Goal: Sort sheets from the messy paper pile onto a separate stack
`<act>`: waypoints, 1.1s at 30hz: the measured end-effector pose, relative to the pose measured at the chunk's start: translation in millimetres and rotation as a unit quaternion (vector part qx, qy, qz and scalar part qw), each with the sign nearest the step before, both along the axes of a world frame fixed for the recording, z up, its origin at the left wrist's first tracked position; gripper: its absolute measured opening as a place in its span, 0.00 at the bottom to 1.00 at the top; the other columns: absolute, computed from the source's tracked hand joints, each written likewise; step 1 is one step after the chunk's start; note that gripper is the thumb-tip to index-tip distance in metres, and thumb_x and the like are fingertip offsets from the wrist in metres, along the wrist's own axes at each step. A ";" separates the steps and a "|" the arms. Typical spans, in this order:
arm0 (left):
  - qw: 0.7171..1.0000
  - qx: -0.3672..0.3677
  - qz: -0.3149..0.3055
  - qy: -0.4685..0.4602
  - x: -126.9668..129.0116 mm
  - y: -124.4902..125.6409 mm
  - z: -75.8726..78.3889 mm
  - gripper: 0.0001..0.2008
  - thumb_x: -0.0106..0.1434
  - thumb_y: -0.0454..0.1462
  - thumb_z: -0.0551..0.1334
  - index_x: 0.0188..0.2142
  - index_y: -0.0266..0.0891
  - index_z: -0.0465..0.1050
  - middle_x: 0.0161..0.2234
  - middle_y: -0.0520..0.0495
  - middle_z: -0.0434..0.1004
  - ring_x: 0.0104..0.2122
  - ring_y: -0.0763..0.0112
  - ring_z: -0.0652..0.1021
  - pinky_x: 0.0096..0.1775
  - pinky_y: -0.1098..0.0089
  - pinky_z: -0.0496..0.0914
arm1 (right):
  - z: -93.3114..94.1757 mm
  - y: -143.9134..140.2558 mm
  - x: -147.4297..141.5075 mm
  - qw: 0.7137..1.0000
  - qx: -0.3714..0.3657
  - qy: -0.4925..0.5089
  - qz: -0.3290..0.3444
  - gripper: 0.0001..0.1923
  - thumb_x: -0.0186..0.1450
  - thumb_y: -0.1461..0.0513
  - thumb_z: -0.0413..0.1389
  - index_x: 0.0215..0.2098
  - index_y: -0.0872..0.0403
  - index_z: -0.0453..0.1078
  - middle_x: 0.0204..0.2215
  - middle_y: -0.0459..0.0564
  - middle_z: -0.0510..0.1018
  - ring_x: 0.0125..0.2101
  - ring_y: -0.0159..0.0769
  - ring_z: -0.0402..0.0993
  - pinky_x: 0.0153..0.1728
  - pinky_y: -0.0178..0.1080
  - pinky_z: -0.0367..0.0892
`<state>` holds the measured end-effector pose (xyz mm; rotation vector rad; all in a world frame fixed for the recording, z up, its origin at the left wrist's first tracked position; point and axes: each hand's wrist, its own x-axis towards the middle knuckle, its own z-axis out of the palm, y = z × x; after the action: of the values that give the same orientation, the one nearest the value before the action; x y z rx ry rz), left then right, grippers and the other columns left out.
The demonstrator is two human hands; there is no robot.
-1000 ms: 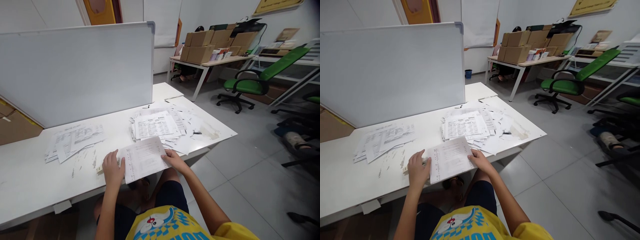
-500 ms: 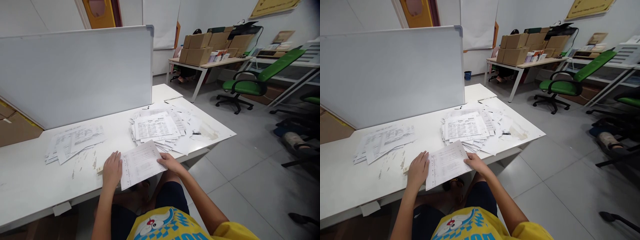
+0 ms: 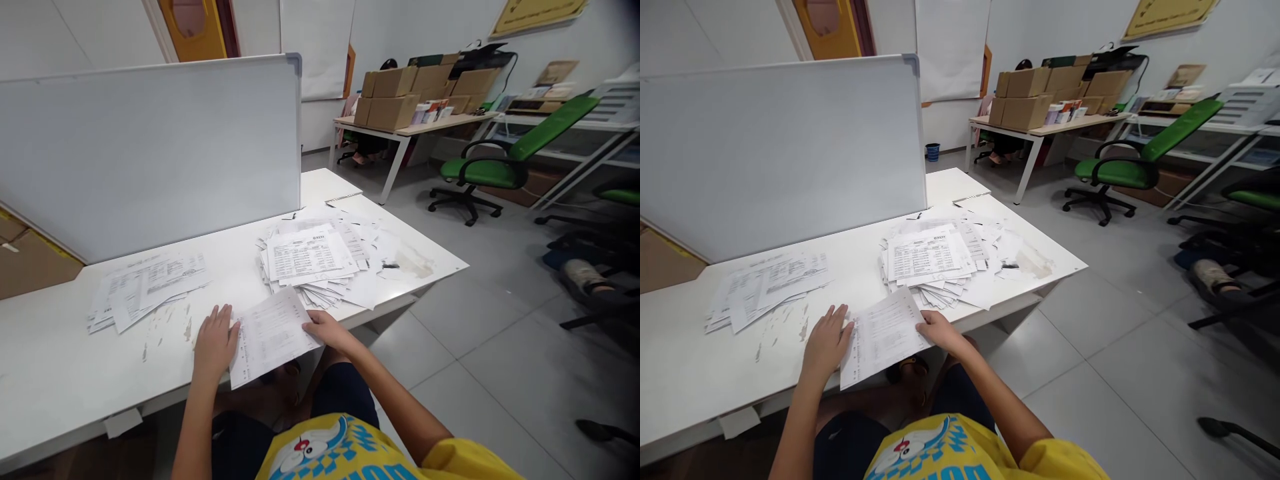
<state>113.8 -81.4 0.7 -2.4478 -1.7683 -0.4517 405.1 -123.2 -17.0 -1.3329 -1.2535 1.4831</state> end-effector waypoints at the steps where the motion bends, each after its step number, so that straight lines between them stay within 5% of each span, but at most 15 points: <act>1: 1.000 -0.001 0.003 0.003 0.6 -0.1 -0.7 0.29 0.70 0.46 0.43 0.61 0.32 0.65 0.61 0.41 0.68 0.64 0.53 0.62 0.60 0.52 0.62 | -1.6 0.5 -2.1 1.000 0.001 -0.003 0.000 0.14 0.55 0.59 0.54 0.37 0.56 0.74 0.31 0.49 0.78 0.35 0.43 0.74 0.37 0.40 0.66; 11: 0.998 0.032 0.005 0.050 12.1 -2.9 -11.6 0.27 0.70 0.41 0.43 0.59 0.32 0.67 0.60 0.39 0.68 0.64 0.51 0.63 0.60 0.50 0.60 | 2.3 0.8 -9.7 0.999 -0.012 0.034 -0.003 0.18 0.53 0.59 0.53 0.40 0.58 0.74 0.31 0.50 0.79 0.35 0.44 0.74 0.36 0.39 0.65; 26: 0.999 0.033 0.012 0.021 14.0 -3.5 -8.3 0.26 0.69 0.45 0.46 0.58 0.32 0.68 0.58 0.38 0.71 0.61 0.52 0.66 0.57 0.52 0.63 | -5.0 -2.7 -8.4 0.999 0.011 0.041 -0.006 0.19 0.54 0.56 0.54 0.40 0.57 0.75 0.32 0.50 0.79 0.34 0.44 0.74 0.38 0.41 0.66; 33: 0.999 0.025 0.044 0.010 14.4 -6.4 -3.4 0.25 0.70 0.45 0.46 0.55 0.35 0.71 0.53 0.38 0.75 0.50 0.53 0.76 0.46 0.55 0.69 | 2.9 0.2 7.1 0.996 0.061 -0.048 -0.046 0.17 0.54 0.54 0.53 0.35 0.56 0.74 0.30 0.50 0.78 0.34 0.44 0.73 0.36 0.41 0.67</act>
<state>128.1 -87.8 -2.7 -2.3230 -1.8240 -0.4560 412.2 -123.0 -14.1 -1.3754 -1.3033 1.2720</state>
